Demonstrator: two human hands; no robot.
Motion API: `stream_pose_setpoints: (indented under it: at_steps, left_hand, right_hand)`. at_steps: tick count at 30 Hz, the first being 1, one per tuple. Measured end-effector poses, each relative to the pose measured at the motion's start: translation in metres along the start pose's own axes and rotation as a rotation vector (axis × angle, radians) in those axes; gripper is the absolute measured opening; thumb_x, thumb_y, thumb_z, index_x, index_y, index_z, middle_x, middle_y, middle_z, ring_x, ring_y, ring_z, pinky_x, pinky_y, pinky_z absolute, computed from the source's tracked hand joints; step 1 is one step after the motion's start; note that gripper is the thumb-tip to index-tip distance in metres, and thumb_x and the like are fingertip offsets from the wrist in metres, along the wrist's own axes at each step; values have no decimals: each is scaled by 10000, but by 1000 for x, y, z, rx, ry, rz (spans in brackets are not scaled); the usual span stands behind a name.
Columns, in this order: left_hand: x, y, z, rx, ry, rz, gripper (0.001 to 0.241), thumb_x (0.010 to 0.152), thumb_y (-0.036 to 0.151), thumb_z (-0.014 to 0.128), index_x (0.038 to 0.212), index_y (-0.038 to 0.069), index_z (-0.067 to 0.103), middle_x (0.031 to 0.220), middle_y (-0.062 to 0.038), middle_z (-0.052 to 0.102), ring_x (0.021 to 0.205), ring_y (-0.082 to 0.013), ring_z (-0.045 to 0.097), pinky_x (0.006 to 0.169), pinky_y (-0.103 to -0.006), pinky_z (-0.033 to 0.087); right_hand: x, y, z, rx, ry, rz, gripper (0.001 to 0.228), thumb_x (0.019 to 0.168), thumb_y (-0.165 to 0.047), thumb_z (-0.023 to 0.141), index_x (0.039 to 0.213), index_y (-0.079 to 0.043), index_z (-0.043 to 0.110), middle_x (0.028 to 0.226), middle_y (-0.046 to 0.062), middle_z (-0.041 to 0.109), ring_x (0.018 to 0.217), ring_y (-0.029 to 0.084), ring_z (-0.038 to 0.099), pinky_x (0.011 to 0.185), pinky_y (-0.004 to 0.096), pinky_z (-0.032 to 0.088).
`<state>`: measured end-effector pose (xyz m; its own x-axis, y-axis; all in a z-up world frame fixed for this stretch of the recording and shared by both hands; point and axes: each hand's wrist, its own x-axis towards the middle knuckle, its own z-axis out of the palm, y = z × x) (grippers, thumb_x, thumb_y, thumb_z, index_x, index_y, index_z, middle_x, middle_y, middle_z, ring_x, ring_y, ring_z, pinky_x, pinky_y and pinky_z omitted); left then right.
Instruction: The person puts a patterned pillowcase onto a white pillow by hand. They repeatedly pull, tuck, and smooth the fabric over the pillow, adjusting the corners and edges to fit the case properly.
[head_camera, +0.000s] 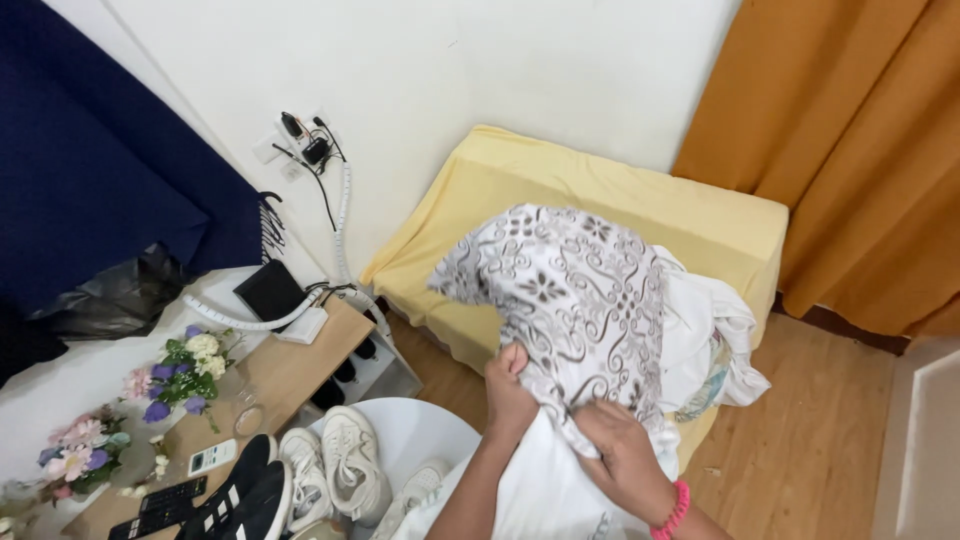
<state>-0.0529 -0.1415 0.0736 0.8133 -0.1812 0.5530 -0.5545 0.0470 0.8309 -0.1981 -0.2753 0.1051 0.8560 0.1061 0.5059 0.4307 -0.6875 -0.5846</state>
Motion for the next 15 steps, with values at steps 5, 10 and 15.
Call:
stream_pose_setpoints:
  at_steps: [5,10,15]
  left_hand:
    - [33,5,28,-246,48,-57,438,821,-15,679,724,123,274,726,76,302,723,-64,301,630,-240,292]
    - [62,21,55,-368,99,-314,370,859,-35,617,695,112,320,707,78,328,701,-61,311,609,-235,318]
    - [56,40,70,-509,28,-515,216,741,-120,468,719,44,607,734,39,609,693,-71,510,654,-233,451]
  right_hand:
    - [27,9,-30,-145,247,-64,343,651,-109,713,958,-7,599,949,175,599,928,399,570,832,453,459]
    - [76,7,-75,-198,322,70,366,745,-141,713,1083,-27,631,1017,163,586,1008,370,526,918,452,413]
    - [72,41,-72,-162,239,159,404,827,-180,685,1204,-50,618,1117,142,589,1115,348,520,1011,442,408]
